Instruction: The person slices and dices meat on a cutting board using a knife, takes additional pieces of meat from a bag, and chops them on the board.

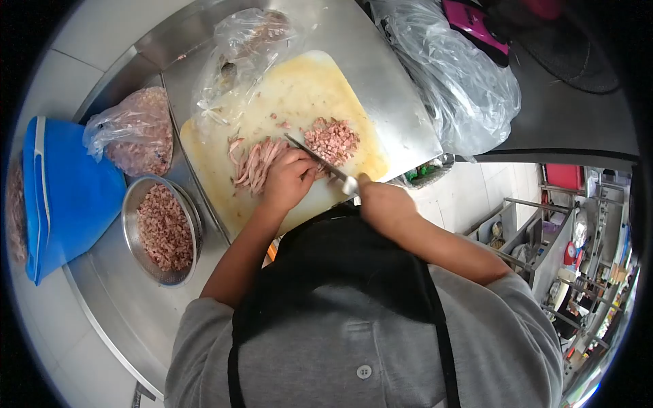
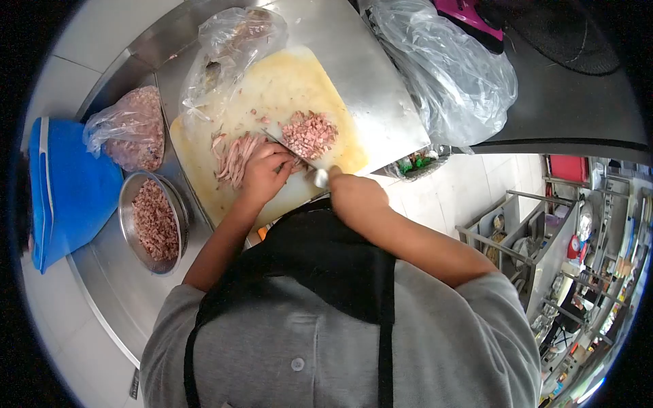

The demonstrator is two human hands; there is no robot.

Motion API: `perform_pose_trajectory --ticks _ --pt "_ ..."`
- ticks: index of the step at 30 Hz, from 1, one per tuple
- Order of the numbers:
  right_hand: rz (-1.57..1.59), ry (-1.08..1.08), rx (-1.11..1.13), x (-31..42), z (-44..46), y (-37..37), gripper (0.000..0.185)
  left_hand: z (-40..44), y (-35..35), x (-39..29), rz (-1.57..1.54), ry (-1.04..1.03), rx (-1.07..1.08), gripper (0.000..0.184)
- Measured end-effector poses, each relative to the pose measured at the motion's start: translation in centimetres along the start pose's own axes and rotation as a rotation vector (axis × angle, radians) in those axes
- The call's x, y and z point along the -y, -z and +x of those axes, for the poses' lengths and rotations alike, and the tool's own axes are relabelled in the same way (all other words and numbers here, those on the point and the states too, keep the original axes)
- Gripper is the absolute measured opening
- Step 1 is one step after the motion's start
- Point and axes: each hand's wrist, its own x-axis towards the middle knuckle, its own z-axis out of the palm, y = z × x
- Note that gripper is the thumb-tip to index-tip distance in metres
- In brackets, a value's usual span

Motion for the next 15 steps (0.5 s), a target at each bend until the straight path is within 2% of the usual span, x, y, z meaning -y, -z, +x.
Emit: perform_pose_trajectory --ticks 4,6,8,11,15 --pt "-0.028 0.018 -0.013 0.4 1.8 0.7 0.022 0.3 0.2 -0.4 0.018 -0.013 -0.005 0.008" --pt "-0.06 0.068 0.027 -0.1 0.0 2.7 0.021 0.5 0.6 -1.3 0.022 -0.008 -0.034 0.007" --pt "-0.081 -0.002 0.127 0.1 -1.6 3.4 0.021 0.4 0.7 -1.1 0.029 0.015 -0.061 0.006" --pt "-0.015 -0.01 0.055 -0.7 -0.4 -0.6 0.02 0.1 0.4 0.0 0.037 -0.061 -0.015 0.005" --pt "0.053 0.005 0.003 0.2 2.7 0.2 0.019 -0.3 0.6 0.1 0.047 -0.024 0.018 0.007"
